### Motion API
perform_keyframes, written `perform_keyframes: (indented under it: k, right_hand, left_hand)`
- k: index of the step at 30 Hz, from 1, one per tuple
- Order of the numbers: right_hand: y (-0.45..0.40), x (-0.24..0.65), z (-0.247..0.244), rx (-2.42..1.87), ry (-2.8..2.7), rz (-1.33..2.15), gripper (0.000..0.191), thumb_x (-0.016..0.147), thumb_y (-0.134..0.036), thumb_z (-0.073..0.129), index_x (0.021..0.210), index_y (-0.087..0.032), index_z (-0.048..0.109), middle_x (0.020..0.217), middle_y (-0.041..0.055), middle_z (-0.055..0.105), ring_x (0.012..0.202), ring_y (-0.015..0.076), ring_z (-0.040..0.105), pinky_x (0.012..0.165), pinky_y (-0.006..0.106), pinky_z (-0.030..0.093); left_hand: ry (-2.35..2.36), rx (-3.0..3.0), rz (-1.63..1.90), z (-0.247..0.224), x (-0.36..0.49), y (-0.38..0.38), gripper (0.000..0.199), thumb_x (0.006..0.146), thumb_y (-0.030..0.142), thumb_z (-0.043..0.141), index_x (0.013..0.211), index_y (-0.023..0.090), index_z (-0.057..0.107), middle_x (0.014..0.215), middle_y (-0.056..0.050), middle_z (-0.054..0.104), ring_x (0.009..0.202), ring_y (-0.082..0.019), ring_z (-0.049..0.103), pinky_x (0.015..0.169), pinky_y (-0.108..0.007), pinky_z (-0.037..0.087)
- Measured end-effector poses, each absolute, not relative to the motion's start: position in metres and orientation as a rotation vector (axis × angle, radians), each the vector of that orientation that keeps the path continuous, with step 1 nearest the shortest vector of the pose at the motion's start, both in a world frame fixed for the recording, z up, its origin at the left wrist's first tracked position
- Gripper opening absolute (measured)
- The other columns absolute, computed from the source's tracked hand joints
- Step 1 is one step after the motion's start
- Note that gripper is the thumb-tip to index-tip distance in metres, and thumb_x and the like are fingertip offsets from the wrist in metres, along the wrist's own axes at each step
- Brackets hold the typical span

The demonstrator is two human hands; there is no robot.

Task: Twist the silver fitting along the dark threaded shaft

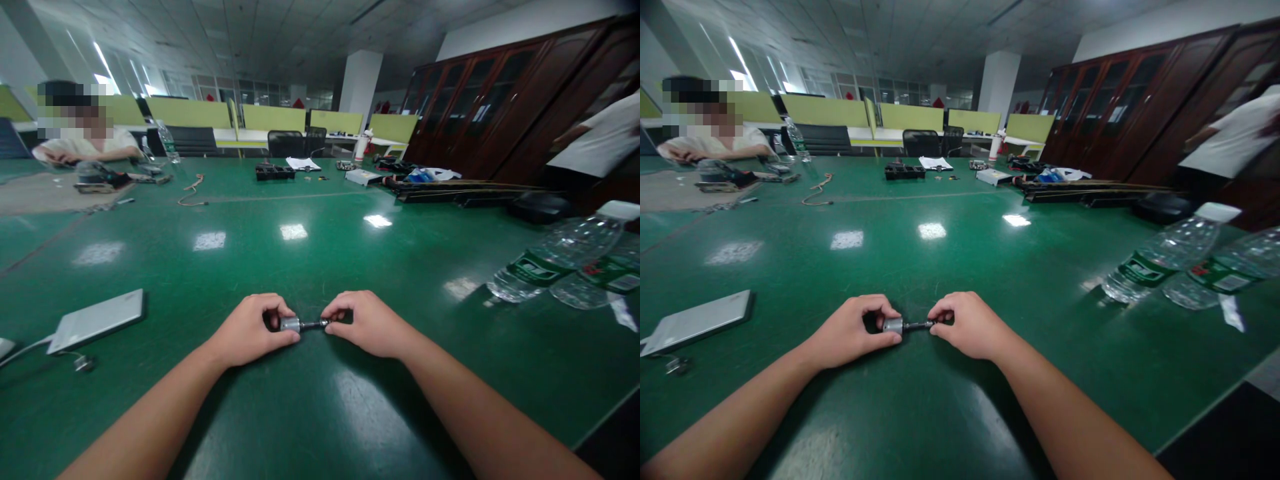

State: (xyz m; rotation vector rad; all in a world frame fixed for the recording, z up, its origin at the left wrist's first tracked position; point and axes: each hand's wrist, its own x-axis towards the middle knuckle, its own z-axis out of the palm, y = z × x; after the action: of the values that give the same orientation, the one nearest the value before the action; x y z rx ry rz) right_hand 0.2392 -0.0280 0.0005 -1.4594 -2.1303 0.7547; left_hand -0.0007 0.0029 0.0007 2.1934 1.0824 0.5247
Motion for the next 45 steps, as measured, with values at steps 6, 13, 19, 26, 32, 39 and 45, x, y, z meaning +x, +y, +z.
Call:
perform_keyframes:
  k: [6,13,19,26,32,39,45]
  right_hand:
    - [-0.028,0.221,-0.008,-1.249,-2.128,0.730,0.020,0.077,-0.013,0.071,0.095,-0.021,0.074,0.084,0.0008,0.071,0.079,0.0135,0.062,0.075,0.027,0.046]
    - [-0.026,0.219,-0.009,-1.263,-2.125,0.725,0.017,0.079,-0.014,0.070,0.094,-0.021,0.075,0.085,0.0012,0.073,0.079,0.0141,0.063,0.074,0.027,0.046]
    - [-0.025,0.221,-0.010,-1.213,-2.136,0.711,0.016,0.079,-0.015,0.071,0.093,-0.020,0.076,0.087,0.0019,0.074,0.082,0.0149,0.063,0.077,0.028,0.046]
    - [-0.026,0.217,-0.013,-1.235,-2.162,0.637,0.014,0.076,-0.019,0.076,0.090,-0.021,0.076,0.082,0.0016,0.072,0.079,0.0152,0.062,0.075,0.029,0.044]
    - [-0.025,0.215,-0.010,-1.255,-2.191,0.628,0.012,0.077,-0.020,0.076,0.088,-0.021,0.076,0.080,0.0015,0.071,0.077,0.0148,0.061,0.073,0.028,0.043]
    - [-0.027,0.217,-0.006,-1.264,-2.204,0.632,0.012,0.076,-0.019,0.075,0.088,-0.020,0.077,0.079,0.0019,0.071,0.075,0.0150,0.060,0.072,0.027,0.043]
    - [-0.026,0.218,-0.004,-1.257,-2.230,0.631,0.012,0.077,-0.018,0.074,0.088,-0.020,0.077,0.077,0.0019,0.071,0.075,0.0148,0.060,0.071,0.027,0.042]
  left_hand:
    - [1.083,2.258,0.561,-0.003,-0.001,0.004,0.024,0.069,0.024,0.078,0.092,0.020,0.070,0.077,0.001,0.064,0.071,-0.015,0.059,0.067,-0.026,0.043]
    - [1.040,2.218,0.540,0.001,-0.001,0.003,0.019,0.078,0.031,0.071,0.092,0.019,0.072,0.076,0.000,0.066,0.071,-0.015,0.061,0.068,-0.027,0.044]
    - [1.079,2.189,0.523,-0.002,0.002,0.004,0.021,0.073,0.032,0.075,0.089,0.018,0.071,0.074,0.000,0.064,0.070,-0.016,0.061,0.067,-0.027,0.044]
    - [1.078,2.186,0.538,0.000,0.001,0.003,0.018,0.072,0.029,0.075,0.085,0.017,0.071,0.073,0.001,0.064,0.069,-0.015,0.060,0.066,-0.026,0.044]
    - [1.070,2.201,0.552,0.003,0.003,0.002,0.016,0.073,0.030,0.075,0.083,0.018,0.071,0.072,0.001,0.064,0.068,-0.015,0.060,0.066,-0.026,0.043]
    - [1.077,2.191,0.550,0.004,0.003,0.001,0.017,0.072,0.029,0.076,0.084,0.018,0.072,0.072,0.000,0.064,0.068,-0.015,0.060,0.065,-0.026,0.044]
    - [1.080,2.196,0.552,0.004,0.003,0.001,0.017,0.072,0.028,0.076,0.085,0.018,0.072,0.072,0.000,0.065,0.068,-0.016,0.060,0.066,-0.027,0.044]
